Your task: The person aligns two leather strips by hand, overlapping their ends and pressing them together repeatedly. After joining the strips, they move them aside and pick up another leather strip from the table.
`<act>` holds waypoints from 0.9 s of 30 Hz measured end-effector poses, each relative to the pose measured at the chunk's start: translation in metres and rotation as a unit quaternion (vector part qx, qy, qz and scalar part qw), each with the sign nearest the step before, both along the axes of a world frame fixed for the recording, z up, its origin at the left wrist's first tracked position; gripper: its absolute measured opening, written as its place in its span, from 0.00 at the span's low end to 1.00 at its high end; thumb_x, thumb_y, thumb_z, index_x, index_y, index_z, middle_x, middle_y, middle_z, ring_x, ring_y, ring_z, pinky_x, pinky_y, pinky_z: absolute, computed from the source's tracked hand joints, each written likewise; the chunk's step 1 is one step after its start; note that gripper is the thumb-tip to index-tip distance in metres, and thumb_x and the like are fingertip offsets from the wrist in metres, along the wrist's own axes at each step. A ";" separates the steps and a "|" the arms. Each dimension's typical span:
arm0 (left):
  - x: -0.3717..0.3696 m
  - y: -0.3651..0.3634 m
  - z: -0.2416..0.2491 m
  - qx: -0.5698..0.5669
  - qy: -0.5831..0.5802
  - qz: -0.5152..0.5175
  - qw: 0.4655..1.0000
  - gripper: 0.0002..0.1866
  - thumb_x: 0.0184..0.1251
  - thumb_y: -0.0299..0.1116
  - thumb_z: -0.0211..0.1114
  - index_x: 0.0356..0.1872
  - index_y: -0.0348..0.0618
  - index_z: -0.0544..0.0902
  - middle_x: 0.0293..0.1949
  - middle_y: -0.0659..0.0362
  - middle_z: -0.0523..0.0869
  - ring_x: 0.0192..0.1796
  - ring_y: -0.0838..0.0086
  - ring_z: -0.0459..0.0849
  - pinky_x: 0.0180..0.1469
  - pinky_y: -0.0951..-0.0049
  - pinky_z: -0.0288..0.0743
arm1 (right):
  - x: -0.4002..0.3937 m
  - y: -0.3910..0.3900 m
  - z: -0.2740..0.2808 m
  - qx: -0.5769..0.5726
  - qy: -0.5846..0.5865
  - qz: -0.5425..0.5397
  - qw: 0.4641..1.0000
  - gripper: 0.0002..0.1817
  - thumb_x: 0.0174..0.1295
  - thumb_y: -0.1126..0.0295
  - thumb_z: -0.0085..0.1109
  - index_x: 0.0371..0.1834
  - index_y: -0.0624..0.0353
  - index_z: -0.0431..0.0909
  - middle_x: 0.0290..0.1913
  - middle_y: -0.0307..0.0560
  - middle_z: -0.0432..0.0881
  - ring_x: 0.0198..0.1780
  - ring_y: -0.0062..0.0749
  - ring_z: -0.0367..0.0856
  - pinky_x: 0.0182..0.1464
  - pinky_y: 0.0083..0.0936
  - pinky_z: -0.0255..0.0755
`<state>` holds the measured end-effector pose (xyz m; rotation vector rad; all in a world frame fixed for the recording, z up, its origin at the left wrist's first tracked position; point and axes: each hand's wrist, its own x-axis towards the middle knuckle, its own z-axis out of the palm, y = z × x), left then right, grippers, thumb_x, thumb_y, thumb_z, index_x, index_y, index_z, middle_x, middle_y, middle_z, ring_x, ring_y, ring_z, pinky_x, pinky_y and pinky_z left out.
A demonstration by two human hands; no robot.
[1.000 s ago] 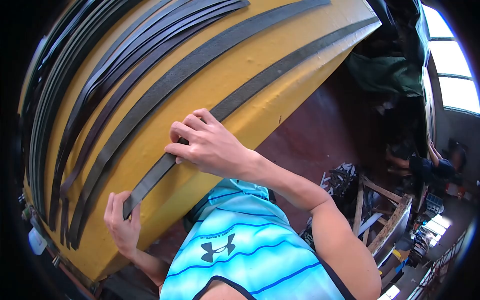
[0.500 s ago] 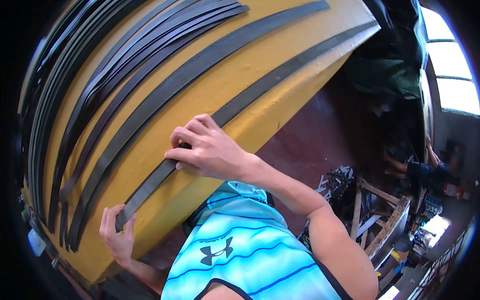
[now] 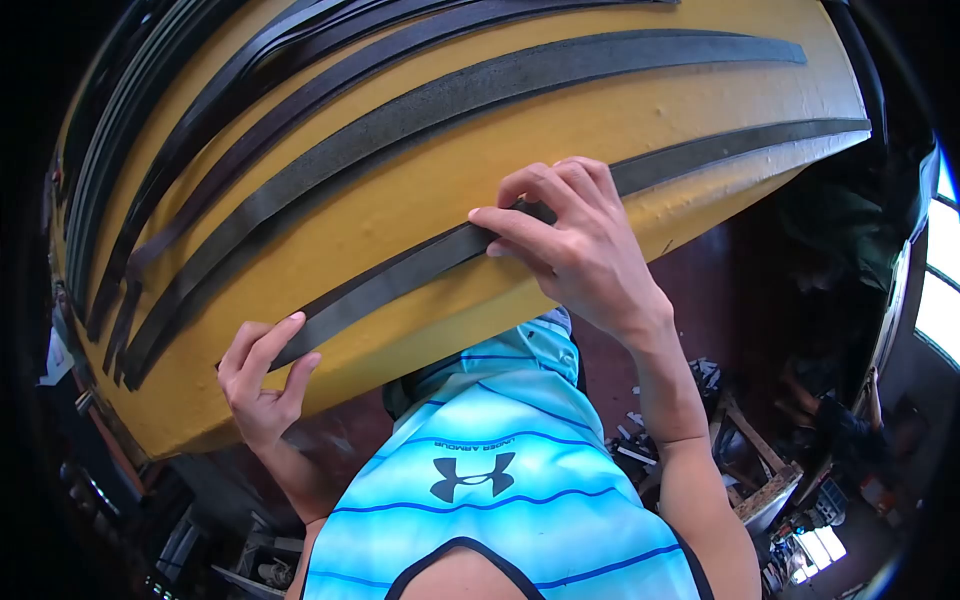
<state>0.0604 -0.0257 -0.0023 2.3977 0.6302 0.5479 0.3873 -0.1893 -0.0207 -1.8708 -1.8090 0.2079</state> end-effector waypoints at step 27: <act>0.010 0.002 -0.008 0.001 0.007 -0.008 1.000 0.27 0.46 0.22 0.84 0.54 0.47 0.94 0.29 0.59 0.83 0.26 0.68 0.80 0.29 0.69 0.72 | -0.015 0.010 -0.001 0.019 0.011 0.042 0.999 0.17 0.58 0.71 0.78 0.51 0.53 0.89 0.47 0.39 0.84 0.49 0.38 0.82 0.57 0.38 0.73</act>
